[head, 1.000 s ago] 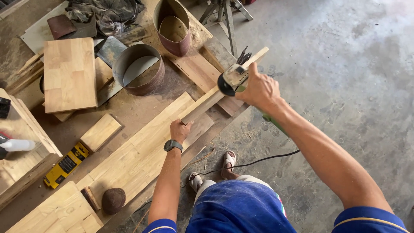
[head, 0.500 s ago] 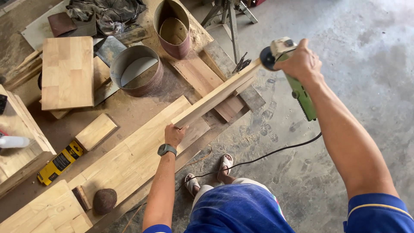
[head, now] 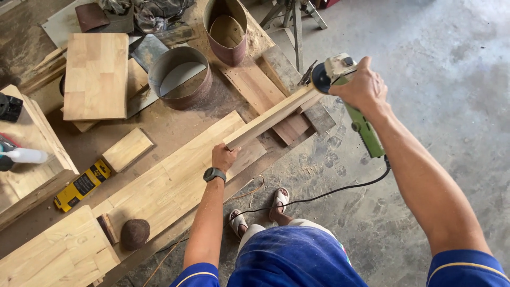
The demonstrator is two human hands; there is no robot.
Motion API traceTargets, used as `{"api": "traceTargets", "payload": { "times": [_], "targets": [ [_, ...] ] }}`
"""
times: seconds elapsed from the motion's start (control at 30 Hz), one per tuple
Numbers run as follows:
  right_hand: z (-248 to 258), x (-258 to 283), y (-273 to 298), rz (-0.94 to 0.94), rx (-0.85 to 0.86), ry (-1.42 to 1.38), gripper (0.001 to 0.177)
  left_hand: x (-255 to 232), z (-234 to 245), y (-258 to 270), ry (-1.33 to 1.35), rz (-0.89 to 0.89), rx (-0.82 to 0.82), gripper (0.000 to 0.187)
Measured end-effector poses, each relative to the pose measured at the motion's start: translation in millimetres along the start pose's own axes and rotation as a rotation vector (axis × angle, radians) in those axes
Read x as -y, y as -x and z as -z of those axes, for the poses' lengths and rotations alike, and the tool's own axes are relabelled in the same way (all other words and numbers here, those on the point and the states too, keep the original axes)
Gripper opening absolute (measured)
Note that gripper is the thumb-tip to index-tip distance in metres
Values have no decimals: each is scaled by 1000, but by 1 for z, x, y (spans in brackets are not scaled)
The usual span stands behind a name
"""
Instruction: The person sands a wooden plank using a handheld electric sander, then brushes the plank with a hand brush. The person repeats this process on another plank, sanding and brushing each piece on a cluttered workbench.
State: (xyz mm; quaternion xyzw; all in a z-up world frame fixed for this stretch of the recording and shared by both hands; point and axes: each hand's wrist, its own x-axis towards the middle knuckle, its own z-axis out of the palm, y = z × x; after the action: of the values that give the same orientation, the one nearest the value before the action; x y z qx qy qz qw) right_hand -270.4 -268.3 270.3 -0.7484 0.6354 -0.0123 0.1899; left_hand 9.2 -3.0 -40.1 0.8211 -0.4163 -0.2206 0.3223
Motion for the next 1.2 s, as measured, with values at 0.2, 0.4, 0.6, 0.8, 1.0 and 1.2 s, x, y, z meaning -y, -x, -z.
{"api": "traceTargets", "payload": {
  "times": [0.2,0.4,0.6,0.8,1.0,1.2],
  "targets": [
    [-10,65,77,41,5,-14,94,9,-6,1,-34,-1,21,35],
    [-32,116,152,153,124,43,75,-7,6,3,-60,-3,67,37],
    [-88,129,172,332,212,101,99,-15,2,1,-35,-22,44,30],
    [-95,146,193,478,189,153,99,-49,38,21,-15,-82,0,20],
    [-74,123,165,377,152,103,88,1,-1,0,-91,-64,25,36],
    [-40,77,100,155,74,173,97,-3,6,5,-62,9,42,38]
  ]
}}
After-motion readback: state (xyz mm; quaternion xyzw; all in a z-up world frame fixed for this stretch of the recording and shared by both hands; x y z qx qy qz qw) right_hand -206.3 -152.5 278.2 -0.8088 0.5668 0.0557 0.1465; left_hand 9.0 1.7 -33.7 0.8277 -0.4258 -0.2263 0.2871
